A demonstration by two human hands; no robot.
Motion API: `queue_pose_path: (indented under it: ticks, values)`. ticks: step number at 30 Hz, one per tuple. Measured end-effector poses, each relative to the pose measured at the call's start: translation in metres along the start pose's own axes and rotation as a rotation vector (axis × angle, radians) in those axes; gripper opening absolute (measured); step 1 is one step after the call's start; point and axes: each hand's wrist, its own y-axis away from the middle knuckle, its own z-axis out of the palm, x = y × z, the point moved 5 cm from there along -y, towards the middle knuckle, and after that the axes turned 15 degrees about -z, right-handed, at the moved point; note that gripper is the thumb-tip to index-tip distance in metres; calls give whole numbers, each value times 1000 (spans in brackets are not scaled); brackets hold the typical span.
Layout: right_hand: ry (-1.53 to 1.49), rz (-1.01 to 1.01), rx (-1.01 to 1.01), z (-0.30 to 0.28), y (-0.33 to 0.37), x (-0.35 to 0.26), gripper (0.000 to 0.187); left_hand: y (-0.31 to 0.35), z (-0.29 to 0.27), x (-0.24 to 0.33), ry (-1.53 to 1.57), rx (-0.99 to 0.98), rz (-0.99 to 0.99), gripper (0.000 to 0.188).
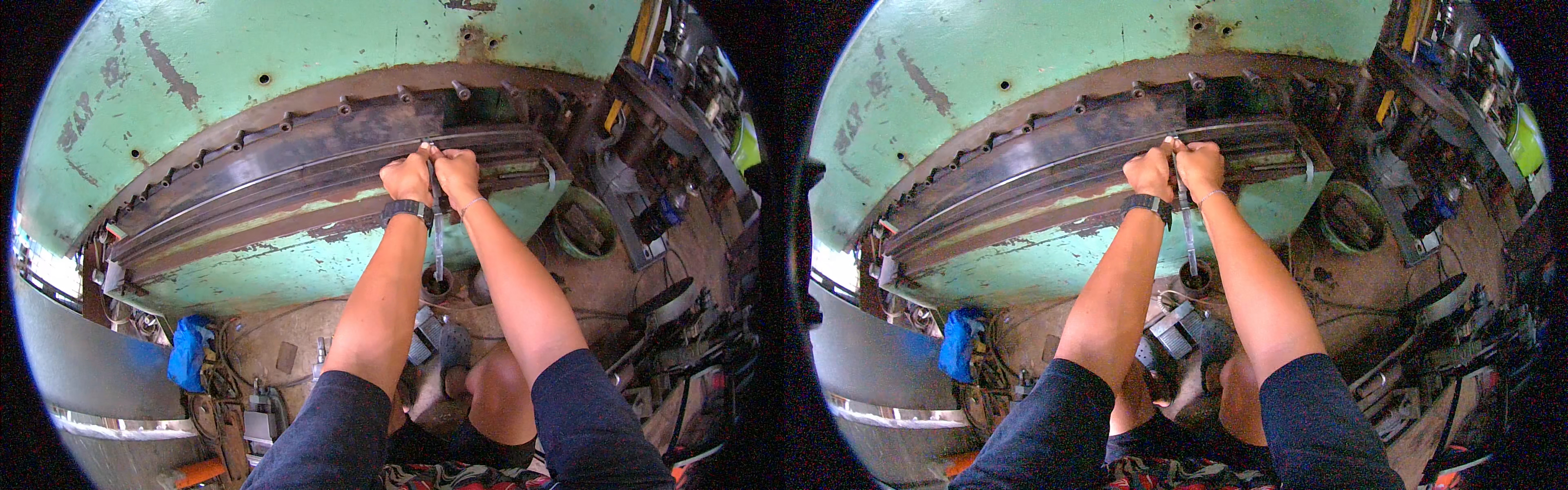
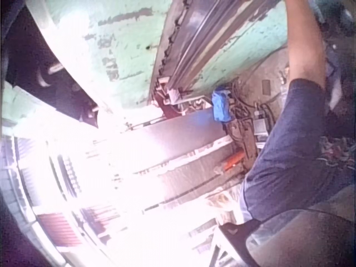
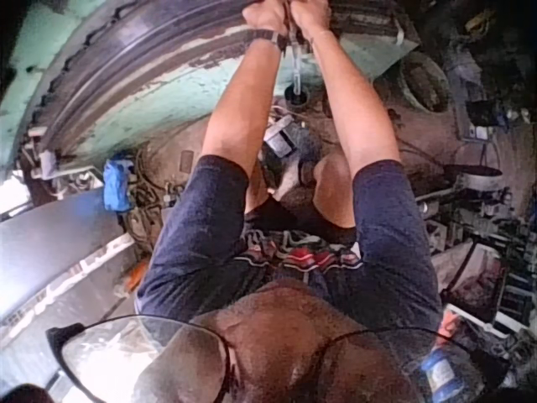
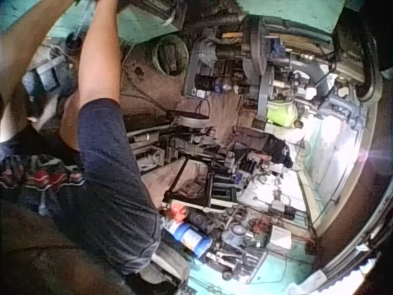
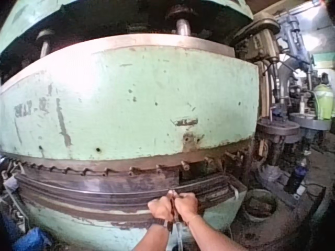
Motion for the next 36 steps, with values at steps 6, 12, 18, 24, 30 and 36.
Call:
queue_pose_path:
  ticks: [6, 12, 18, 24, 30, 36]
  values:
    - [24, -12, 3, -1, 3, -11, 35, -13, -1, -3, -53, 39, -3, 43]
    - [35, -7, 5, -8, 4, -18, 36, -5, 1, 1, -53, 62, -19, 42]
    - [23, 37, -21, -9, 1, -13, 37, 7, 1, 5, -12, 21, -41, 39]
    - [38, 58, -26, -3, -3, -10, 38, 0, 3, 5, 19, 29, 5, 32]
    - [41, 69, -33, -5, -4, -7, 37, 14, 4, 8, 71, -1, -8, 33]
    - [29, 59, -35, -4, -3, -10, 38, 11, 1, 4, 52, -163, -1, 30]
